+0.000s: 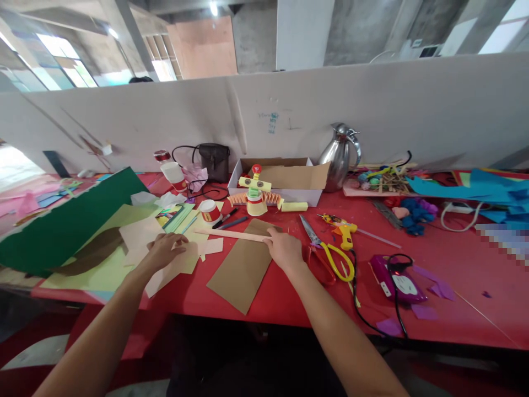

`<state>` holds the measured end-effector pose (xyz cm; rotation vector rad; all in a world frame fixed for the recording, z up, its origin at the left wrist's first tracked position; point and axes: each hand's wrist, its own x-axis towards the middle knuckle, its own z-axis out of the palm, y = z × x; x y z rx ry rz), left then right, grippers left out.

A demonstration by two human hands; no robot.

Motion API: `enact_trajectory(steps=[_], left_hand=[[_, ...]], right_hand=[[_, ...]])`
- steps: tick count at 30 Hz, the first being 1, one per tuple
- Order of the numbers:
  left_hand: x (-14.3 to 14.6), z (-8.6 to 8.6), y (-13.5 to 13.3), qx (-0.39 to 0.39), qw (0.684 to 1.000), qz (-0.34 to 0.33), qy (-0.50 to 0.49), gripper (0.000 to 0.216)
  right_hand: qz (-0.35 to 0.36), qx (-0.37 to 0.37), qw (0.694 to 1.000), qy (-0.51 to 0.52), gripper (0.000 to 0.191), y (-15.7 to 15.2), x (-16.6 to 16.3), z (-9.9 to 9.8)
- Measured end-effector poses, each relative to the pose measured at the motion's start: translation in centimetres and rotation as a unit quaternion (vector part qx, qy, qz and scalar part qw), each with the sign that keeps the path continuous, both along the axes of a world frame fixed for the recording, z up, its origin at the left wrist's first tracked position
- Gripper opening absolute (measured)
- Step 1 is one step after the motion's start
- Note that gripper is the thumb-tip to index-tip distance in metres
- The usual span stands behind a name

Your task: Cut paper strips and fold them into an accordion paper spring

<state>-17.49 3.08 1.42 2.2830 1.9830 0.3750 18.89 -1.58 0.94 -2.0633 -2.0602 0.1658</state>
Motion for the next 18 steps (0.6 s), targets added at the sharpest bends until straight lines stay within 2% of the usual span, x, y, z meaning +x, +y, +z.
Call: enact_trajectory(steps=[3, 6, 9, 13, 16, 18], left_hand=[[0.1, 0.3, 0.2, -0.025, 0.999, -0.025, -0.02, 0.012], [0.2, 0.5, 0.3, -0.032, 0.999, -0.016, -0.039, 0.014], [0.1, 0.5, 0.3, -0.026, 0.999, 0.013, -0.036, 0.023], [-0.2, 0.4, 0.4, -0.029, 0.998, -0.026, -0.04, 0.014], [-0.3, 0.4, 0.3, -0.024, 0.998, -0.033, -0.055, 0.01], [-0.2, 0.4, 0.2, -0.025, 0.998, -0.019, -0.059, 0.013]], right_hand=[[-0.012, 0.024, 0.999, -0.035, 0.039, -0.7, -0.4, 0.7], [-0.003, 0.047, 0.999, -0.013, 0.036, -1.6, -0.9, 0.9], [0.044, 0.057, 0.997, 0.033, 0.029, -2.8, -1.6, 0.5], [0.088, 0.106, 0.988, 0.073, 0.029, -4.1, -2.3, -0.6], [0.095, 0.173, 0.979, 0.052, 0.031, -4.2, -2.1, -1.1], [0.082, 0.191, 0.978, 0.029, 0.029, -3.9, -1.7, -1.4]])
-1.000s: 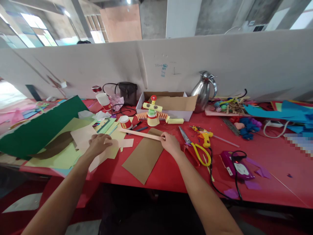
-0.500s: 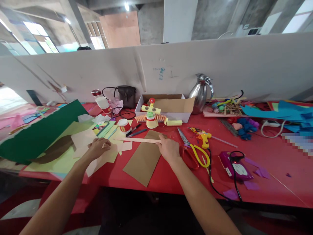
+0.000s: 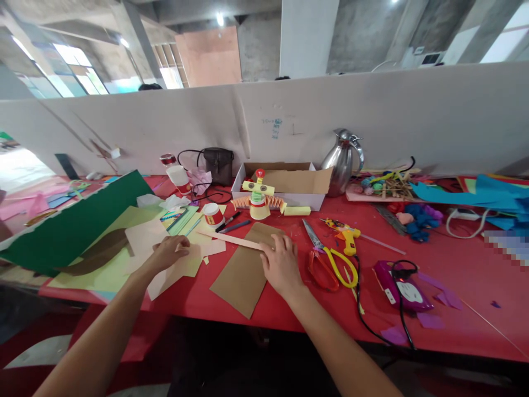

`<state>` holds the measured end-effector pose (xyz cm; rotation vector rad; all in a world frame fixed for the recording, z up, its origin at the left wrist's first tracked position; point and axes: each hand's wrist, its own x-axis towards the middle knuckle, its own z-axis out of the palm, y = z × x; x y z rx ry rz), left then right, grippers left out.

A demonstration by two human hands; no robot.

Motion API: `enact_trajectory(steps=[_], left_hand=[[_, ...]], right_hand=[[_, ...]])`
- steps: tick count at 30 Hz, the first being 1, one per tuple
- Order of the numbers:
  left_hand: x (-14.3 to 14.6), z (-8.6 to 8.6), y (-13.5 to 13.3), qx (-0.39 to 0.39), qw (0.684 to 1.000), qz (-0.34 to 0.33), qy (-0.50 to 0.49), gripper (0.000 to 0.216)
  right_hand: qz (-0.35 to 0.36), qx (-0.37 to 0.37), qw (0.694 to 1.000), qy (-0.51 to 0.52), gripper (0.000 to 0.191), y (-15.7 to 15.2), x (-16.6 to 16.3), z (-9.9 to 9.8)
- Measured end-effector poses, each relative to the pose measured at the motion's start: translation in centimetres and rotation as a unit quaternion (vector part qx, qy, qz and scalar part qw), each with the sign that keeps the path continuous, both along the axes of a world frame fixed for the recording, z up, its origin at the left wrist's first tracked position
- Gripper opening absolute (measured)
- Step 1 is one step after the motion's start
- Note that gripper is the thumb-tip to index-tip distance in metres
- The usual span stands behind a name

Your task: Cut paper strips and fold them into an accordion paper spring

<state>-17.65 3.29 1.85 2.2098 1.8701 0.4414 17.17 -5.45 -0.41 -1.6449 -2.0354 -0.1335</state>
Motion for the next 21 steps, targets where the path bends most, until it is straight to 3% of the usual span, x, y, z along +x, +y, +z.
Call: enact_trajectory(steps=[4, 9, 16, 19, 21], left_hand=[[0.3, 0.2, -0.1, -0.003, 1.0, 0.0, 0.022, 0.015], [0.2, 0.8, -1.1, 0.017, 0.999, -0.021, 0.033, 0.013], [0.7, 3.6, -4.2, 0.06, 0.994, -0.09, -0.008, 0.017], [2.6, 4.9, -6.2, 0.062, 0.99, -0.127, -0.023, 0.019], [4.3, 5.3, -7.6, 0.044, 0.987, -0.151, -0.029, 0.021]], right_hand=[[-0.052, -0.015, 0.998, -0.017, 0.029, 0.5, 0.7, -0.6], [-0.134, 0.054, 0.989, 0.02, 0.046, 0.9, 1.5, -0.2], [-0.077, -0.075, 0.994, -0.011, 0.028, 1.8, 4.5, 1.5], [-0.066, -0.019, 0.997, -0.023, 0.041, 1.7, 4.7, 1.2], [-0.065, 0.02, 0.998, -0.017, 0.04, 1.6, 4.5, 1.0]])
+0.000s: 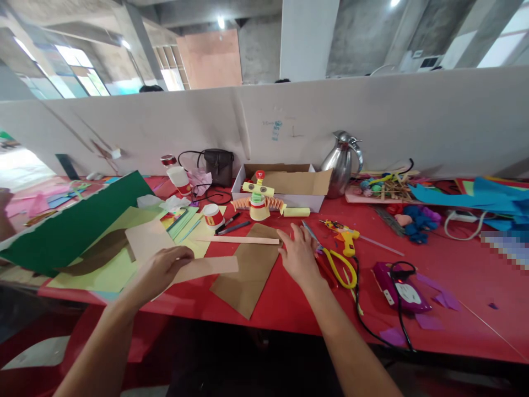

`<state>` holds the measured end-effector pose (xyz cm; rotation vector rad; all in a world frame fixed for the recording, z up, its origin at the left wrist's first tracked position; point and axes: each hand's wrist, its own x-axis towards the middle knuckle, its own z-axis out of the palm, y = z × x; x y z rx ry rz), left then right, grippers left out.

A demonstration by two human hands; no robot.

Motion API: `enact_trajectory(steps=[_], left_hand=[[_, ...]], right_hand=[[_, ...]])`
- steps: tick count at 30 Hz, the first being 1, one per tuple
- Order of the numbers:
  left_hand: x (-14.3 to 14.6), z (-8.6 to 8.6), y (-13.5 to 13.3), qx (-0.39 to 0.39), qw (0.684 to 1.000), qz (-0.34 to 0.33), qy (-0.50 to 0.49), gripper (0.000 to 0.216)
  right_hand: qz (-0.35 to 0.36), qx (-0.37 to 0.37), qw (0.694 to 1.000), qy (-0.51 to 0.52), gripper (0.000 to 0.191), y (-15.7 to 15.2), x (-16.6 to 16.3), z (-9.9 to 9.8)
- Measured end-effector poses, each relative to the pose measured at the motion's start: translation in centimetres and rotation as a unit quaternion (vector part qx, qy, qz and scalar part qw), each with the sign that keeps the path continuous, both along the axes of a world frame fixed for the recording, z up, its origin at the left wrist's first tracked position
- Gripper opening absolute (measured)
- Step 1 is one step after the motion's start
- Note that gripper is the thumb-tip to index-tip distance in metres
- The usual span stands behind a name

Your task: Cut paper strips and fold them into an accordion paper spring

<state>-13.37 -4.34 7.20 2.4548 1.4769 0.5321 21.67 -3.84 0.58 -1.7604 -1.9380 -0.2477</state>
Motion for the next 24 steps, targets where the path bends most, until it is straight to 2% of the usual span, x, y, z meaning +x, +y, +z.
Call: enact_trajectory(steps=[3, 7, 11, 13, 15, 16, 18, 20, 22, 24], left_hand=[[2.3, 0.0, -1.7, -0.023, 1.0, -0.02, -0.006, 0.023], [4.3, -0.9, -2.7, -0.037, 0.999, -0.019, -0.015, 0.024], [5.3, -1.9, -2.9, -0.036, 0.999, -0.004, -0.01, 0.026], [5.8, -2.3, -3.0, -0.03, 0.999, -0.007, -0.011, 0.026], [6.3, -2.5, -3.0, -0.021, 0.999, -0.018, -0.018, 0.026], [6.5, -2.5, -3.0, -0.017, 0.999, -0.024, -0.024, 0.026], [6.8, -2.7, -2.9, -0.014, 0.999, -0.034, -0.036, 0.026], [6.7, -2.7, -2.7, -0.018, 0.998, -0.039, -0.04, 0.023], [5.9, -2.7, -2.4, -0.034, 0.998, -0.037, -0.038, 0.022], [4.3, -2.5, -2.1, -0.062, 0.997, -0.028, -0.034, 0.023]], right_hand=[[0.012, 0.041, 0.999, 0.027, 0.028, -0.3, -0.4, -0.1], [0.028, 0.077, 0.996, 0.041, 0.04, -0.7, -0.8, 0.2], [0.118, 0.089, 0.979, 0.141, 0.025, -1.7, -1.4, 0.5], [0.181, 0.039, 0.957, 0.225, 0.024, -2.6, -2.0, 0.6], [0.226, -0.068, 0.925, 0.299, 0.035, -3.6, -2.7, 0.6], [0.234, -0.128, 0.907, 0.326, 0.04, -4.0, -3.0, 0.5], [0.229, -0.226, 0.878, 0.355, 0.031, -4.6, -3.3, 0.2], [0.21, -0.261, 0.869, 0.364, 0.018, -4.9, -3.1, -0.3], [0.187, -0.256, 0.871, 0.375, 0.018, -4.8, -2.4, -0.8], [0.162, -0.253, 0.853, 0.426, 0.017, -4.6, -1.5, -1.4]])
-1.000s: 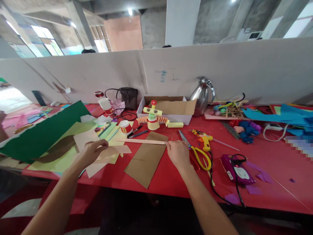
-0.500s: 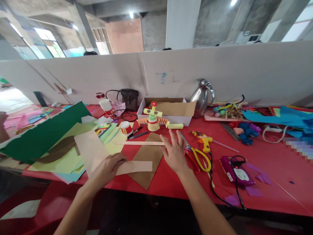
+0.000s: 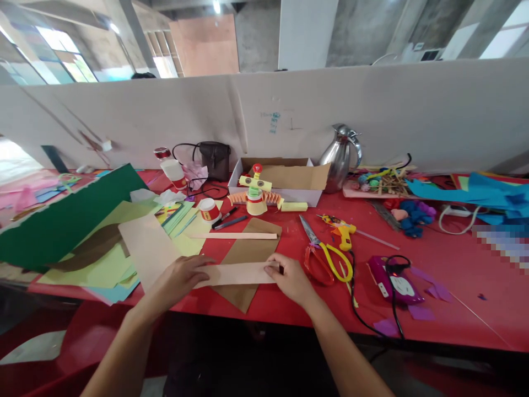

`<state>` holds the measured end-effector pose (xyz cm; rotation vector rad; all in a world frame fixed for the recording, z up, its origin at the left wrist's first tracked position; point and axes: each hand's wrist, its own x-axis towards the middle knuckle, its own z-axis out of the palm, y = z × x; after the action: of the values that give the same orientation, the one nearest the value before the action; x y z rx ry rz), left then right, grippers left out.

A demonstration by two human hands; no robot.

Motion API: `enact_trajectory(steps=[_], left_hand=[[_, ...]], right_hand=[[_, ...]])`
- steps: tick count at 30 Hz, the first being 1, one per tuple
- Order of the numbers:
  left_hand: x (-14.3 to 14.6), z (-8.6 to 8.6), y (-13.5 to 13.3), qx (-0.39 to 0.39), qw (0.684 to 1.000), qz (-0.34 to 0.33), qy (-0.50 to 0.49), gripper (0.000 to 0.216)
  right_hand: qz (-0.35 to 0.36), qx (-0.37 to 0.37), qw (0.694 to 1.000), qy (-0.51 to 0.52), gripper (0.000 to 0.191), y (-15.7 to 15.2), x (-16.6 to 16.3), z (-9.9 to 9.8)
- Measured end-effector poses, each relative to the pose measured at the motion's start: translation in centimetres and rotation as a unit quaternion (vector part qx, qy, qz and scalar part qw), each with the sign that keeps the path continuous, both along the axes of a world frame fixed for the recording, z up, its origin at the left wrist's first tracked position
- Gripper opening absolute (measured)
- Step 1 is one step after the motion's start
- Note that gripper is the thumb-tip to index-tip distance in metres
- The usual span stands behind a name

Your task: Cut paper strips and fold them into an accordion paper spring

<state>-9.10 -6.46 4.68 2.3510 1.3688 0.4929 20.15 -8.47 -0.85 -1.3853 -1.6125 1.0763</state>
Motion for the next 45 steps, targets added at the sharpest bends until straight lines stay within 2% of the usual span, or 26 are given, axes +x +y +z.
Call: enact_trajectory(steps=[2, 5, 7, 8, 9, 11, 12, 13, 14, 16, 18, 19, 20, 22, 23, 25, 27, 29, 31, 35, 41, 45], left_hand=[[-2.3, 0.3, 0.3, -0.027, 0.999, 0.02, 0.008, 0.02], [-6.4, 0.5, 0.9, -0.034, 0.994, 0.102, -0.007, 0.013], [-8.6, 0.2, 1.3, -0.039, 0.984, 0.157, -0.069, 0.017], [-9.2, -0.2, 1.4, -0.036, 0.972, 0.19, -0.134, 0.02], [-9.5, -0.6, 1.4, -0.027, 0.949, 0.226, -0.219, 0.024], [-8.8, -1.6, 1.1, -0.018, 0.873, 0.29, -0.393, 0.029], [-7.8, -2.1, 0.8, -0.037, 0.838, 0.3, -0.454, 0.032], [-6.4, -2.6, 0.3, -0.075, 0.821, 0.291, -0.486, 0.035], [-4.9, -3.1, -0.2, -0.126, 0.823, 0.253, -0.493, 0.041], [-1.5, -3.9, -1.2, -0.216, 0.853, 0.135, -0.455, 0.057], [1.5, -4.2, -2.0, -0.238, 0.877, 0.039, -0.416, 0.066], [2.7, -4.3, -2.2, -0.222, 0.887, 0.035, -0.404, 0.065], [3.6, -4.2, -2.2, -0.174, 0.901, 0.069, -0.391, 0.06], [4.9, -3.7, -2.1, -0.03, 0.936, 0.145, -0.319, 0.053], [5.3, -3.3, -1.9, 0.04, 0.952, 0.154, -0.261, 0.051], [6.2, -2.6, -1.8, 0.128, 0.979, 0.095, -0.131, 0.055], [7.3, -2.1, -1.9, 0.156, 0.987, 0.009, -0.033, 0.062], [8.5, -2.0, -2.2, 0.173, 0.984, -0.034, 0.022, 0.061], [9.2, -2.2, -2.4, 0.179, 0.982, -0.049, 0.046, 0.057], [8.6, -2.3, -2.2, 0.163, 0.982, -0.062, 0.072, 0.05], [4.9, -1.3, -2.2, 0.151, 0.978, -0.087, 0.113, 0.054], [2.6, -1.0, -2.5, 0.144, 0.98, -0.068, 0.12, 0.04]], right_hand=[[-0.024, -0.049, 0.996, 0.073, 0.019, 0.1, 0.9, -0.5], [-0.048, -0.102, 0.981, 0.158, 0.026, 0.2, 1.8, -0.9], [-0.064, -0.103, 0.973, 0.197, 0.029, 0.2, 2.0, -0.8], [-0.073, -0.102, 0.967, 0.223, 0.029, 0.1, 2.0, -0.7], [-0.084, -0.102, 0.959, 0.251, 0.03, 0.1, 2.0, -0.6], [-0.101, -0.103, 0.941, 0.305, 0.032, 0.1, 1.6, -0.3], [-0.105, -0.105, 0.934, 0.326, 0.033, 0.2, 1.3, -0.3], [-0.105, -0.108, 0.928, 0.342, 0.033, 0.2, 0.9, -0.2], [-0.101, -0.111, 0.924, 0.351, 0.033, 0.2, 0.4, -0.2], [-0.088, -0.115, 0.924, 0.355, 0.032, 0.2, -0.4, -0.2], [-0.079, -0.113, 0.927, 0.35, 0.032, 0.2, -1.0, -0.3], [-0.078, -0.111, 0.928, 0.347, 0.032, 0.2, -1.1, -0.3], [-0.078, -0.108, 0.929, 0.346, 0.031, 0.2, -1.1, -0.4], [-0.076, -0.104, 0.931, 0.342, 0.029, 0.0, -0.9, -0.4], [-0.072, -0.103, 0.933, 0.337, 0.028, -0.1, -0.8, -0.5], [-0.059, -0.1, 0.941, 0.318, 0.027, -0.3, -0.5, -0.6], [-0.052, -0.096, 0.948, 0.299, 0.027, -0.5, -0.4, -0.6], [-0.049, -0.092, 0.953, 0.285, 0.028, -0.7, -0.3, -0.7], [-0.045, -0.091, 0.957, 0.273, 0.028, -0.9, 0.0, -0.8], [-0.057, -0.088, 0.962, 0.254, 0.026, -1.3, 0.8, -0.8], [-0.063, -0.079, 0.971, 0.219, 0.022, -1.6, 1.0, -1.1], [-0.074, -0.063, 0.967, 0.237, 0.022, -1.6, 0.8, -1.5]])
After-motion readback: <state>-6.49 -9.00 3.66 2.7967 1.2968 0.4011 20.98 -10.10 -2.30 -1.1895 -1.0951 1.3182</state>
